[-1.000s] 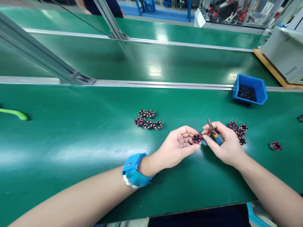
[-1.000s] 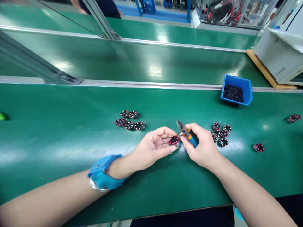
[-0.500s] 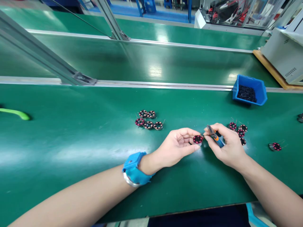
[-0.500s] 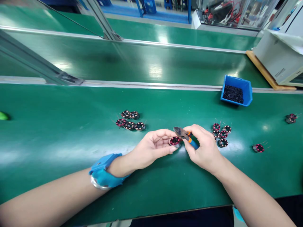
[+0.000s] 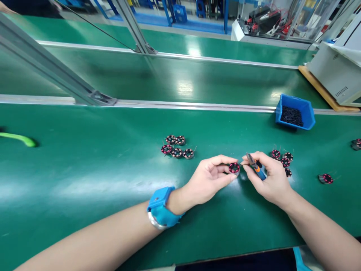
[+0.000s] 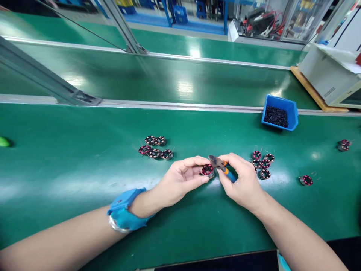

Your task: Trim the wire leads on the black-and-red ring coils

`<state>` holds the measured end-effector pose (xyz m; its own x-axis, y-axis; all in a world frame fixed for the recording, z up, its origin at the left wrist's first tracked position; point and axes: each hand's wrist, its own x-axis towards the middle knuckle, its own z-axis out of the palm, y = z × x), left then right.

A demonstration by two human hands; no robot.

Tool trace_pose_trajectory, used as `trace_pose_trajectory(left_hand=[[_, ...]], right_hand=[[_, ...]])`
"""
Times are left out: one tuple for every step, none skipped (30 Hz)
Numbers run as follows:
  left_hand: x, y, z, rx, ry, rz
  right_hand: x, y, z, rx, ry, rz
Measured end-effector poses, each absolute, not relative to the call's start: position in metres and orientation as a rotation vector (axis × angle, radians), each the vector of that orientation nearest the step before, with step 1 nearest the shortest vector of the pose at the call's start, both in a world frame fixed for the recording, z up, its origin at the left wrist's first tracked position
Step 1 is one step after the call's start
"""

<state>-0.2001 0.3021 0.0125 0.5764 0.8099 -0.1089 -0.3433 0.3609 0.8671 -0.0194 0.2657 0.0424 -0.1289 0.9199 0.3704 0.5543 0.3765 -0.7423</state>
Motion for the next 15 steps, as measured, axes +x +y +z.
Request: trace_pose_trajectory(left_hand=[[-0.1999,0.3018,0.0122,0.933,0.590,0.807],[-0.1998,0.3015,0.0120,0.942,0.592,0.811],[-0.1996,0.3012,0.0119,0.949,0.596,0.812],[-0.1995,0.3011,0.0118,0.955,0.598,0.812],[-0.1995,0.3010,0.0117,0.961,0.600,0.812],[-0.1995,0.3010,0.0114,0.966,0.599,0.813],[-0.1995,0.3011,0.0110,0.969,0.597,0.814],[-0.1996,0.3012,0.0105,0.970,0.595,0.817],[-0.1997,0.3013,0.0099,0.969,0.594,0.820],[-0.1998,0.3013,0.0093,0.967,0.594,0.822],[-0.1998,0.3013,0.0089,0.963,0.595,0.824],[-0.1998,0.3013,0.0085,0.959,0.596,0.824],[-0.1998,0.3011,0.0083,0.958,0.597,0.824],[-0.1997,0.3010,0.0084,0.956,0.596,0.824],[-0.1996,0.3008,0.0085,0.955,0.595,0.823]], right_hand=[[-0.0197,0.2655,0.0424,-1.287,-1.801,0.555],[-0.0201,0.2652,0.0422,-1.287,-1.796,0.558],[-0.0206,0.2650,0.0421,-1.287,-1.790,0.560],[-0.0211,0.2648,0.0419,-1.290,-1.786,0.559],[-0.0216,0.2647,0.0418,-1.295,-1.782,0.554],[-0.0220,0.2646,0.0417,-1.298,-1.782,0.543],[-0.0224,0.2646,0.0416,-1.300,-1.783,0.529],[-0.0226,0.2646,0.0416,-1.299,-1.788,0.514],[-0.0226,0.2647,0.0417,-1.296,-1.795,0.500],[-0.0226,0.2649,0.0417,-1.291,-1.803,0.491],[-0.0224,0.2650,0.0417,-1.286,-1.810,0.485],[-0.0222,0.2652,0.0416,-1.282,-1.816,0.482],[-0.0219,0.2654,0.0415,-1.279,-1.822,0.484],[-0.0216,0.2655,0.0412,-1.276,-1.827,0.486],[-0.0213,0.2656,0.0410,-1.273,-1.834,0.491]])
